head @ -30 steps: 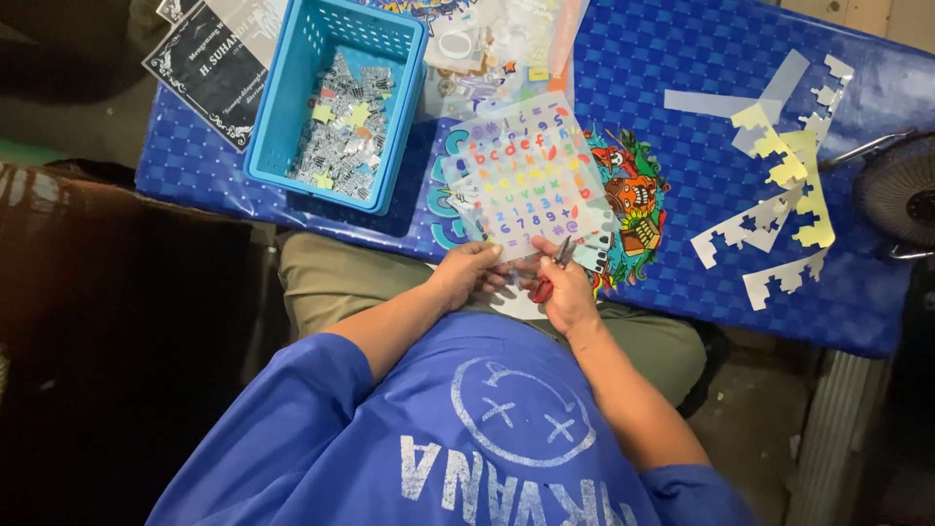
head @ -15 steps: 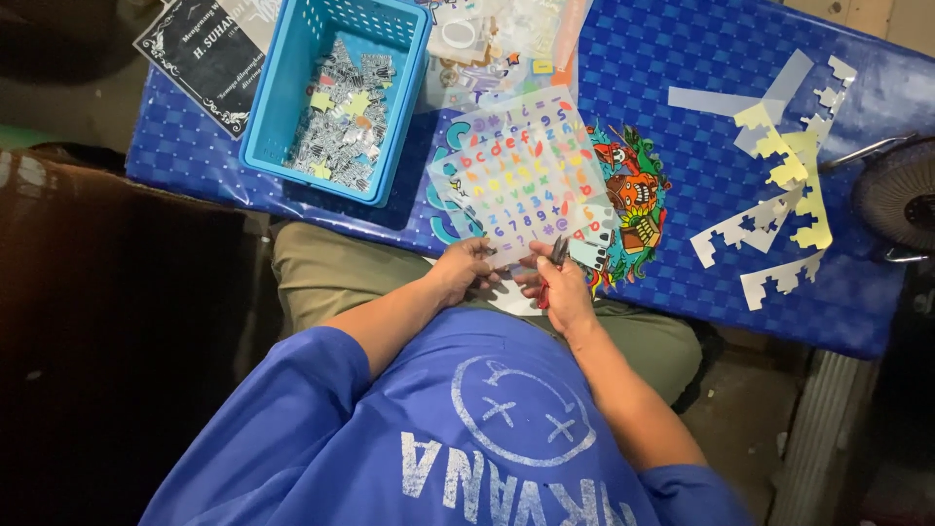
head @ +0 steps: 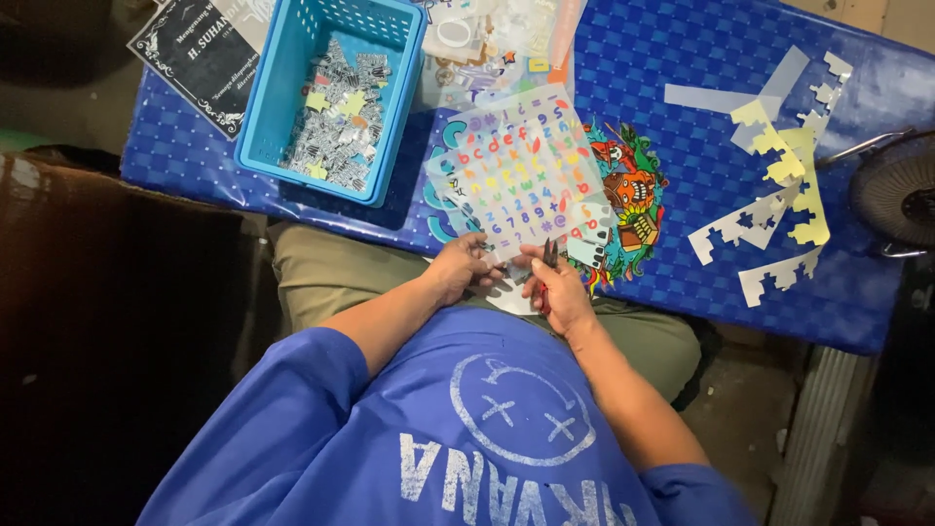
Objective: Cutting individual numeric and alphabetic stickers from a sheet using scissors
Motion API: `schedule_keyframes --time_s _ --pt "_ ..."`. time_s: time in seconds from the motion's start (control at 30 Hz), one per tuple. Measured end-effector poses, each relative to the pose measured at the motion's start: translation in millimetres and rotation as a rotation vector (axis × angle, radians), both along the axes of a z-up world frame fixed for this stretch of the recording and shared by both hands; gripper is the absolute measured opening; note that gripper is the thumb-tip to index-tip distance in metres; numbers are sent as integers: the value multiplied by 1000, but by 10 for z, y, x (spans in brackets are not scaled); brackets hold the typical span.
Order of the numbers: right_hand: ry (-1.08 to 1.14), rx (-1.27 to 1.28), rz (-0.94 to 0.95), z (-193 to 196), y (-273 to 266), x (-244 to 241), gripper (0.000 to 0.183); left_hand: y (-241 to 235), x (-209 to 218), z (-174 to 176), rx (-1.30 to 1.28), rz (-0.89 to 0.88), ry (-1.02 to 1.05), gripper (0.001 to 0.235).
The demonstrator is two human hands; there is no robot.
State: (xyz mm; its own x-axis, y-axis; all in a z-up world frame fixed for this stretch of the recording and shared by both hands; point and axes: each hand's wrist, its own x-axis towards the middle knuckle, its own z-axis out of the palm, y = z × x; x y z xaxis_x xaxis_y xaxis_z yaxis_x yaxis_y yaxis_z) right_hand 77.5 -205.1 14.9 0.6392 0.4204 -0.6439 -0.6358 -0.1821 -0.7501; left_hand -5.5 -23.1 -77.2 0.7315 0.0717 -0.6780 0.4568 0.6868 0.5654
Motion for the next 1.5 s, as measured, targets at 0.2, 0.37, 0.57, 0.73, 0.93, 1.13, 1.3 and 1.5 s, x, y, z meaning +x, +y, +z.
schedule_keyframes --time_s 0.2,0.37,0.57,0.73,0.93,1.13,1.3,1.5 --pt "-145 -69 -18 -266 -100 75 25 -36 33 101 -66 -58 38 34" --pt "-193 -3 -89 3 -58 83 23 -23 176 388 -227 -39 68 51" --pt "-175 55 -66 -39 -159 161 20 25 381 608 -238 175 113 28" --pt "-152 119 -63 -30 -174 233 21 41 395 1050 -235 148 57 40" --pt "-131 143 -64 -5 -116 216 21 -102 406 698 -279 67 -91 37" --pt "-218 -73 -5 157 -65 229 21 -209 378 152 -67 62 227 87" --pt "-360 -340 93 388 -7 345 34 -70 567 161 167 20 223 35" --pt "0 4 -107 384 -20 203 32 -112 737 551 74 139 213 25"
